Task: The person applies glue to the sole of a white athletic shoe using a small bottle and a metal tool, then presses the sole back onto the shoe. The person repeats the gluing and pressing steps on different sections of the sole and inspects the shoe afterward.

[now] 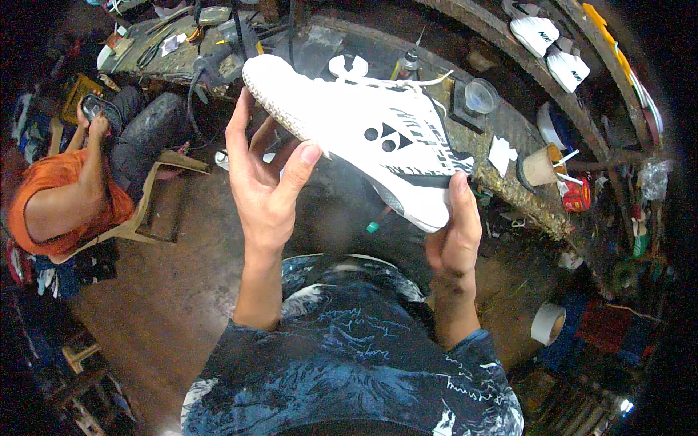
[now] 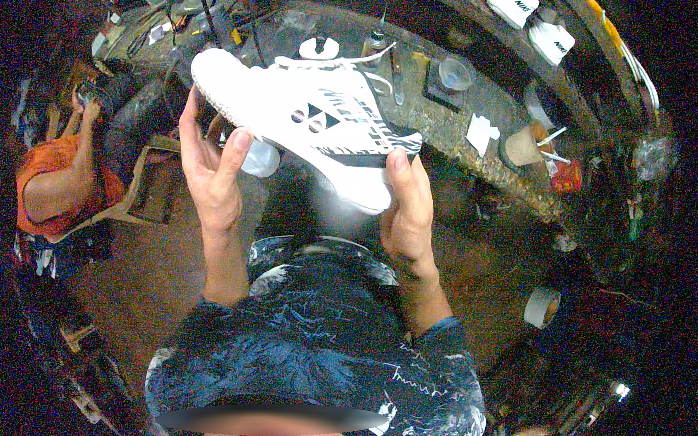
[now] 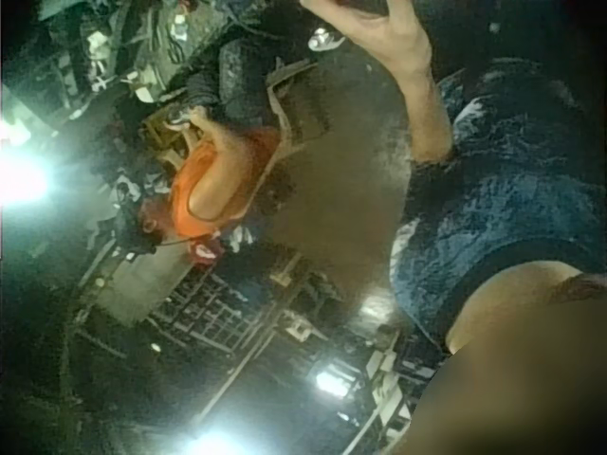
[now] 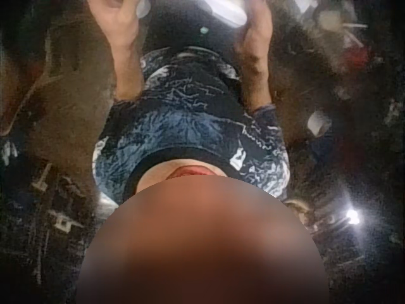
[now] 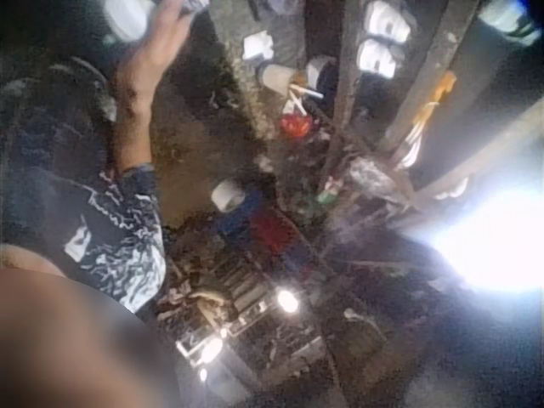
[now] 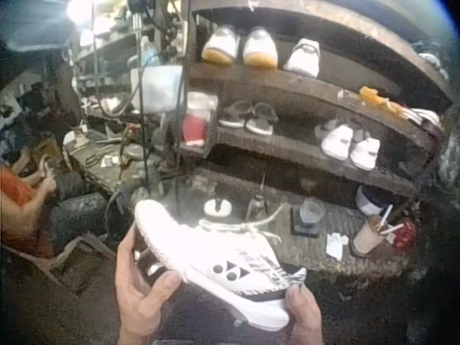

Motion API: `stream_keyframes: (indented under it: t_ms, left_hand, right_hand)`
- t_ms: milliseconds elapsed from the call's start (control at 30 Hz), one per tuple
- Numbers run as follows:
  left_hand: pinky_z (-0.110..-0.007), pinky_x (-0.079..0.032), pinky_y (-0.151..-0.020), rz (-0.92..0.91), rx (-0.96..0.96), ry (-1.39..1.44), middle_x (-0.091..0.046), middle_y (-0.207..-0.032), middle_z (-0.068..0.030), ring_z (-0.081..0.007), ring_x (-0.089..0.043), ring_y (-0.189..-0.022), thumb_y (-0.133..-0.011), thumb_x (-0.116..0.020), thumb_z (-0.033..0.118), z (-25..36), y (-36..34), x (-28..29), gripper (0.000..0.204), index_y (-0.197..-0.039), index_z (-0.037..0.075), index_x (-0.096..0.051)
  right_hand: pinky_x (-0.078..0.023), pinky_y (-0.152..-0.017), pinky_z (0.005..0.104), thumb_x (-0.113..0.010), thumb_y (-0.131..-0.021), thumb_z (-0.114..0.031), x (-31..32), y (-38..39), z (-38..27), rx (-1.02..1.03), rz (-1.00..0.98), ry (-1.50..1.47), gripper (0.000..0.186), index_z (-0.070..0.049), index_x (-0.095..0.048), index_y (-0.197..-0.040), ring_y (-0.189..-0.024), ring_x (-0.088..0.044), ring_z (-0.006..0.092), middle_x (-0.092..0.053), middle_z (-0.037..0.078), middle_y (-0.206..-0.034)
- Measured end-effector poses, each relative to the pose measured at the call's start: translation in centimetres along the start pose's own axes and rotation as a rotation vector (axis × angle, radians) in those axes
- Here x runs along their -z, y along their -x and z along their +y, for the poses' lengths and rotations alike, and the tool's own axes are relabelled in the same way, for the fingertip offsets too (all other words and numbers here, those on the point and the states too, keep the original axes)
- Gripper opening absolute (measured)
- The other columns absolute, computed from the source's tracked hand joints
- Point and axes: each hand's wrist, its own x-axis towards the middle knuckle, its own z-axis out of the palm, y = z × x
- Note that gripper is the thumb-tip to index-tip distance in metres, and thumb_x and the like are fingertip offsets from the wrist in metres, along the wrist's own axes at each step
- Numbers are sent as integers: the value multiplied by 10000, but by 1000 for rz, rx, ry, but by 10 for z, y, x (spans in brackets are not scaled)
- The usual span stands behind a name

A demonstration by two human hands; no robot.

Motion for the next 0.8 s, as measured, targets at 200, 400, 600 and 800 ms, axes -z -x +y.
stream_keyframes:
  t_ms: [200,400,600,800]
  left_hand:
    - [-489,-541,-1122,-10,33,-3,-402,-1608,-218,-335,-494,-1442,-839,-903,83,-1,7,8,1090,-1682,1,-215]
    - [-577,-358,-1255,-118,-9,-18,-68,-1752,-212,-373,-266,-1583,-538,-1089,193,9,16,-5,1726,-1708,106,178]
    - [-560,-300,-1283,-141,-179,-235,-66,-1772,-164,-359,-233,-1608,-463,-1120,279,0,20,-15,1793,-1715,134,156]
    - [-535,-272,-1298,-130,-138,-178,-112,-1750,-210,-372,-268,-1592,-467,-1118,286,-10,17,-21,1778,-1710,91,138]
  right_hand:
    - [-546,-1070,412,-490,-1154,-373,-2,0,4,-3,27,-17,508,49,-595,-1417,-1205,-712,276,-716,180,-1340]
    - [-496,-1128,432,-500,-1147,-384,-4,4,0,92,19,28,552,55,-526,-1481,-1283,-660,281,-667,184,-1411]
    - [-403,-1202,425,-599,-1093,-436,-2,7,-6,96,-35,81,728,92,-412,-1559,-1380,-570,290,-583,218,-1495]
    - [-444,-1164,409,-584,-1110,-384,2,0,-6,53,-2,48,607,48,-478,-1523,-1337,-605,268,-619,179,-1461]
